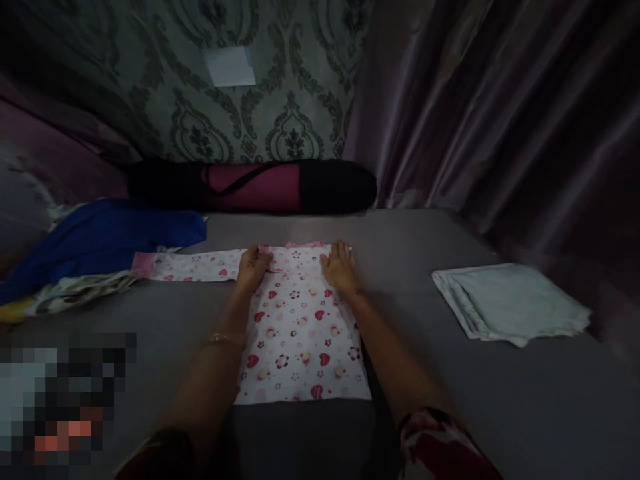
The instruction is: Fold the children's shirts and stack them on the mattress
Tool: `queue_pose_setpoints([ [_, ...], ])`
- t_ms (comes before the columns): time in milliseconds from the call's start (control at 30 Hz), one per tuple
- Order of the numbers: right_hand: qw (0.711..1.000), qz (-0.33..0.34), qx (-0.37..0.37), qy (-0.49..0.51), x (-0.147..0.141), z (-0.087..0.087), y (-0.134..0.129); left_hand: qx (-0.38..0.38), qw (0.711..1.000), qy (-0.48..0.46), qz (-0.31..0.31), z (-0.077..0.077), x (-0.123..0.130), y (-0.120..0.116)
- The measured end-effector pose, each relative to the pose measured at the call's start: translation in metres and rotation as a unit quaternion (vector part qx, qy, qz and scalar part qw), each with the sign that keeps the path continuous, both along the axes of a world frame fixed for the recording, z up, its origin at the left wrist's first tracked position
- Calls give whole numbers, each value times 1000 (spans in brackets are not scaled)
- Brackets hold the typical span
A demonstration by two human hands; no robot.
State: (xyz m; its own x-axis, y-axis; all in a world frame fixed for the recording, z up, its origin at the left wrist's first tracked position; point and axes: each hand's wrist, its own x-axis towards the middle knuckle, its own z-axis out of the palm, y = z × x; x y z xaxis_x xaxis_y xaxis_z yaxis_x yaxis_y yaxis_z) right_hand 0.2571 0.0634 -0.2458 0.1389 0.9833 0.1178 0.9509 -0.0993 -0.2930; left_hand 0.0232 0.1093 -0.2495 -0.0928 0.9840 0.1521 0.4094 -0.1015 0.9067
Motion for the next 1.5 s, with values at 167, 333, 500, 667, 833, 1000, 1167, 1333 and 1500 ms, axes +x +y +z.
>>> queue_pose_setpoints([
  [167,999,-3,-7,-51,-4,-7,0,77,986,145,25,0,2,-4],
  [333,997,-3,-26,-67,-5,-8,3,71,976,204,21,-2,3,-4],
  [500,998,-6,-32,-59,-5,-9,3,62,957,283,30,-1,4,-8],
  [667,999,-6,-25,-43,-6,-8,1,46,937,343,40,5,2,-13],
  [833,999,12,-50,-6,1,9,-1,31,941,335,49,12,2,-17],
  [1000,999,-22,-18,-34,8,9,-9,37,946,321,38,13,0,-17],
  [1167,998,-16,-41,-55,11,-6,-14,25,944,329,19,14,-1,-17],
  [1333,996,-16,-72,-58,3,7,-15,6,945,327,16,19,-4,-19],
  [1500,995,62,-38,-68,-29,14,-26,-5,962,275,-3,16,-11,-12],
])
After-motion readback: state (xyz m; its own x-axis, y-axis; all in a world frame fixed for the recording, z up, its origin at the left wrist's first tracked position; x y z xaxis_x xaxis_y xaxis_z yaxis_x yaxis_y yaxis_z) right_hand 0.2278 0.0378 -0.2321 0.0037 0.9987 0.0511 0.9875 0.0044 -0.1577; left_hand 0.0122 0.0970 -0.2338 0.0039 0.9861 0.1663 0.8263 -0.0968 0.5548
